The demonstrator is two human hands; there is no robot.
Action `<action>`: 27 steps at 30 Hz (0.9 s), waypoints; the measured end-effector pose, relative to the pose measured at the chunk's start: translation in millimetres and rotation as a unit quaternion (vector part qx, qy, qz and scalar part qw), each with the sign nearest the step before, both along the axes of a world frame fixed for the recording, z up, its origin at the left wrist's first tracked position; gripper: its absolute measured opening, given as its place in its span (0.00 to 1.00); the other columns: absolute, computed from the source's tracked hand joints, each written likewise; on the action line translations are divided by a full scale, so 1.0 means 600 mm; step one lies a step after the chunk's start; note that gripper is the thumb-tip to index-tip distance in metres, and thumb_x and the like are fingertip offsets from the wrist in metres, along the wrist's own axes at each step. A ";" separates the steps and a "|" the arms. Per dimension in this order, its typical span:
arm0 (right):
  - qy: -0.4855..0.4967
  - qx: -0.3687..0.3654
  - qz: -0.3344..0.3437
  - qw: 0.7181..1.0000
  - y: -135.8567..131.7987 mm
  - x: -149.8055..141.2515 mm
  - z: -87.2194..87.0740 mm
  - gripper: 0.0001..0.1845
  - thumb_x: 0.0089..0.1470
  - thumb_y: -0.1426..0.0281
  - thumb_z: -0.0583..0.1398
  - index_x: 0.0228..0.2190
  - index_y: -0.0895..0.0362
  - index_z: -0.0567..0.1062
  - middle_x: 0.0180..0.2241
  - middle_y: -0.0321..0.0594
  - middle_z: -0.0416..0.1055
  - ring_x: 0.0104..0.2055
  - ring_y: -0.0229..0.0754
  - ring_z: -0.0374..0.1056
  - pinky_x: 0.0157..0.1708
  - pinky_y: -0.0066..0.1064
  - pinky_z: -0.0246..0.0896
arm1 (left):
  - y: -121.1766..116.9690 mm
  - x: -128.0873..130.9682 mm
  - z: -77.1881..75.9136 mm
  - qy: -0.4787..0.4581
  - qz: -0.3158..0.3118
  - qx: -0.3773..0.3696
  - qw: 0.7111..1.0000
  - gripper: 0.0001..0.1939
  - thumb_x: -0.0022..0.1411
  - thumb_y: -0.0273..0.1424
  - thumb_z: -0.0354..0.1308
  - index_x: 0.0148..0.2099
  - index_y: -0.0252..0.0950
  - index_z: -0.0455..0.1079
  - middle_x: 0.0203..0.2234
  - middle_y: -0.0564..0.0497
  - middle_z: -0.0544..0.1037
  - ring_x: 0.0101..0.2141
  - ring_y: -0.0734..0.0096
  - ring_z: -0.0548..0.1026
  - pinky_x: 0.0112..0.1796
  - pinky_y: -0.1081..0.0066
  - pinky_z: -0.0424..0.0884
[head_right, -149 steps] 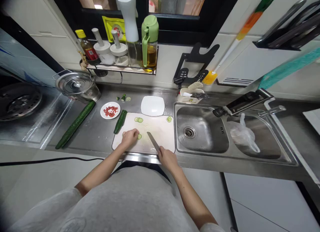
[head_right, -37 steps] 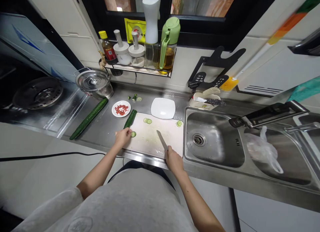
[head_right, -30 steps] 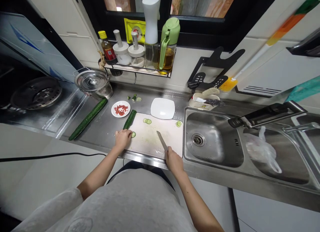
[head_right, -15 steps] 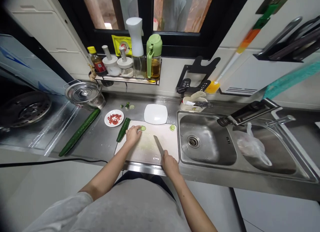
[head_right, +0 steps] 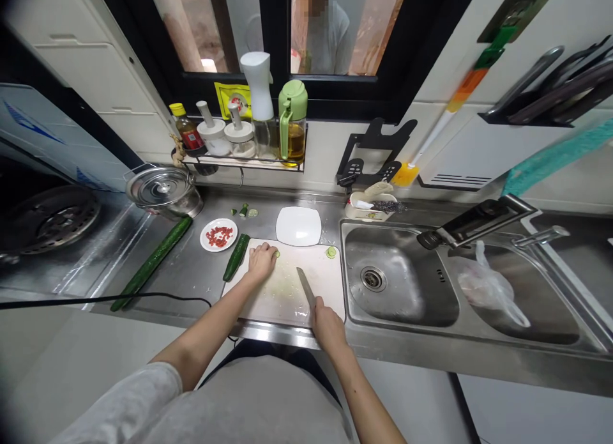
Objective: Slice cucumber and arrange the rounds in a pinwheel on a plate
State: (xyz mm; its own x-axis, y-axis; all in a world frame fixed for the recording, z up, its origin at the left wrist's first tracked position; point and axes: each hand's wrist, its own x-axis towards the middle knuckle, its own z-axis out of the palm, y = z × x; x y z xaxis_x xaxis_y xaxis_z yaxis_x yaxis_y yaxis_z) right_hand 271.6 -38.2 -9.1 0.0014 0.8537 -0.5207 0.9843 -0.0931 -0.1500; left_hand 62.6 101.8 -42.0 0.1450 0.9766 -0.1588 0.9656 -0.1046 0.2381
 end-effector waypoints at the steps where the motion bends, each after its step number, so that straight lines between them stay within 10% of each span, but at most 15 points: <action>1: 0.001 0.000 0.000 1.000 0.001 -0.001 0.001 0.15 0.64 0.68 0.42 0.45 0.59 0.63 0.34 0.47 0.75 0.37 0.46 0.72 0.30 0.31 0.48 | 0.002 0.001 0.000 0.000 0.000 -0.002 1.000 0.16 0.66 0.32 0.45 0.52 0.41 0.69 0.45 0.43 0.69 0.47 0.58 0.66 0.46 0.60 0.54; 15: 0.006 -0.020 -0.004 1.000 0.010 -0.009 0.000 0.15 0.65 0.66 0.41 0.46 0.57 0.62 0.35 0.49 0.75 0.39 0.48 0.72 0.31 0.31 0.51 | 0.006 -0.001 0.025 -0.016 -0.002 -0.009 1.000 0.11 0.66 0.29 0.46 0.45 0.38 0.69 0.41 0.44 0.75 0.47 0.60 0.68 0.47 0.60 0.55; 27: -0.016 -0.033 0.053 0.998 0.016 -0.015 0.013 0.11 0.62 0.71 0.45 0.44 0.56 0.62 0.36 0.48 0.75 0.38 0.46 0.72 0.30 0.31 0.49 | -0.085 -0.025 0.055 -0.099 0.055 -0.164 0.980 0.09 0.56 0.25 0.52 0.36 0.41 0.72 0.35 0.52 0.80 0.40 0.64 0.75 0.47 0.61 0.57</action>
State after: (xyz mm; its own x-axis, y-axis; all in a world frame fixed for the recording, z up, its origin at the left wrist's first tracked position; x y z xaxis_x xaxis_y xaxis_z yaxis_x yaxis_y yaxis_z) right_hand 262.5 -28.4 -1.5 -0.0692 0.8135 -0.5774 0.9934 0.0031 -0.1146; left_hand 47.4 50.7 -8.7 0.1023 0.8892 -0.4459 0.8981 0.1102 0.4258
